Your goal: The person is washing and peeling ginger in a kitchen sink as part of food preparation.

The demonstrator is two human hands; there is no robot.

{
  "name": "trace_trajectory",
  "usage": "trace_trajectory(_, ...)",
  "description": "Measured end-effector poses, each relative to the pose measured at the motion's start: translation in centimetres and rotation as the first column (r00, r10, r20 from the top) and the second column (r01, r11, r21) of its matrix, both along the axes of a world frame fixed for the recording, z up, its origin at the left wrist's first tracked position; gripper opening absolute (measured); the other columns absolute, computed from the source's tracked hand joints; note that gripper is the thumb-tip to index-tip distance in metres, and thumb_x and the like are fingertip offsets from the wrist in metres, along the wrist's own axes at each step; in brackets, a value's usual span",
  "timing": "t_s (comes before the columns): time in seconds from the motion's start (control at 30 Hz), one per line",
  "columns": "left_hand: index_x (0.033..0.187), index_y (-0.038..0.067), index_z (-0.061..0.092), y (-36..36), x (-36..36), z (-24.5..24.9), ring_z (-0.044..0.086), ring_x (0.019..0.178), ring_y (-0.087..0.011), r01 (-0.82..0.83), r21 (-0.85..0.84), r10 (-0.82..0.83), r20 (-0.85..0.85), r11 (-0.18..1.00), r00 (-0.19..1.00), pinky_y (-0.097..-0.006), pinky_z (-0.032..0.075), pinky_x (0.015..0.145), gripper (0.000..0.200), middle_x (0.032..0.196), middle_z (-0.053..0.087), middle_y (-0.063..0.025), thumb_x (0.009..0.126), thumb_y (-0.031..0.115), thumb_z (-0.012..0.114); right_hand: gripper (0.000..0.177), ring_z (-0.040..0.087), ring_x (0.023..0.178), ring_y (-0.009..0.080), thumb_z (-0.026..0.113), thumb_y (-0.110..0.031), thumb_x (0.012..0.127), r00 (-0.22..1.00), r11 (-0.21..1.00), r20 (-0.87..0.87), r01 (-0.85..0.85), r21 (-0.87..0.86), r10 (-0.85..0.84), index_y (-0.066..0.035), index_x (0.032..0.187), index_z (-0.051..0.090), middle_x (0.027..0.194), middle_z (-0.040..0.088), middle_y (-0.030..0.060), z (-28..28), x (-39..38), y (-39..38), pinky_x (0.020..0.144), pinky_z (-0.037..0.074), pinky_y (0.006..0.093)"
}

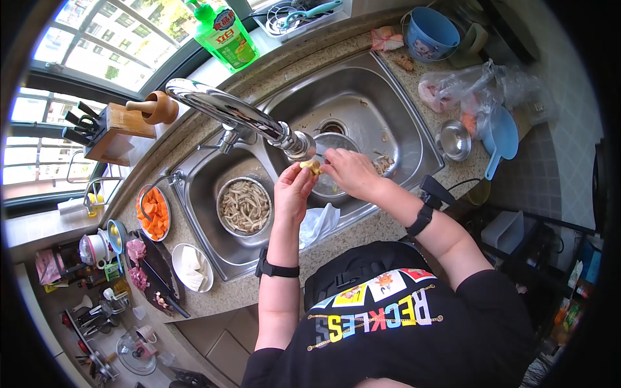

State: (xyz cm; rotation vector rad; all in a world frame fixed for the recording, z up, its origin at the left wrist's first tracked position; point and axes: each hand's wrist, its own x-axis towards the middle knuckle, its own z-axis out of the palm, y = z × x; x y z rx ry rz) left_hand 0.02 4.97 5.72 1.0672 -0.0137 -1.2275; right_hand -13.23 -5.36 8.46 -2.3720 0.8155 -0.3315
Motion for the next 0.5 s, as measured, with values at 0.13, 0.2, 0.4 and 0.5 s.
trace_trajectory(0.13, 0.099, 0.001, 0.054, 0.0, -0.1, 0.1, 0.06, 0.085, -0.0161, 0.01, -0.033, -0.008, 0.044, 0.999, 0.999, -0.0276, 0.053, 0.076, 0.018, 0.096, 0.06, -0.0084, 0.082, 0.003, 0.06, 0.015, 0.055, 0.076, 0.0397, 0.045, -0.018, 0.088, 0.994, 0.999, 0.111, 0.015, 0.052, -0.021, -0.004, 0.092, 0.045, 0.078, 0.056, 0.0183, -0.5, -0.2, 0.1, 0.065, 0.043, 0.0483)
trace_trajectory(0.2, 0.097, 0.002, 0.053, -0.1, -0.3, 0.3, 0.06, 0.085, -0.0162, 0.018, -0.042, -0.016, 0.066, 0.999, 0.998, -0.0294, 0.053, 0.077, 0.018, 0.096, 0.06, -0.0081, 0.081, 0.003, 0.061, 0.014, 0.055, 0.075, 0.0407, 0.045, -0.017, 0.088, 0.997, 0.996, 0.073, -0.001, 0.085, -0.005, -0.004, 0.094, 0.044, 0.077, 0.057, 0.0197, -0.2, -0.3, 0.1, 0.064, 0.043, 0.0491)
trace_trajectory(0.4, 0.093, 0.002, 0.054, -0.3, -1.2, 0.5, 0.061, 0.082, -0.0144, -0.025, -0.042, 0.032, 0.157, 0.999, 0.987, -0.0286, 0.053, 0.076, 0.016, 0.093, 0.061, -0.0081, 0.08, 0.001, 0.063, 0.016, 0.058, 0.07, 0.0424, 0.044, -0.012, 0.085, 0.994, 0.985, -0.089, -0.048, 0.166, 0.064, -0.003, 0.097, 0.04, 0.071, 0.059, 0.0233, 1.1, 0.0, 0.8, 0.06, 0.044, 0.0513)
trace_trajectory(0.5, 0.089, 0.003, 0.055, -0.3, -1.6, 0.3, 0.061, 0.078, -0.0149, -0.078, -0.009, 0.079, 0.203, 0.997, 0.976, -0.0252, 0.052, 0.072, 0.013, 0.089, 0.062, -0.0073, 0.08, 0.003, 0.063, 0.016, 0.059, 0.071, 0.0421, 0.043, -0.012, 0.084, 0.986, 0.989, -0.147, -0.061, 0.136, 0.081, -0.003, 0.097, 0.041, 0.071, 0.059, 0.0234, 1.5, 0.3, 0.9, 0.061, 0.045, 0.0513)
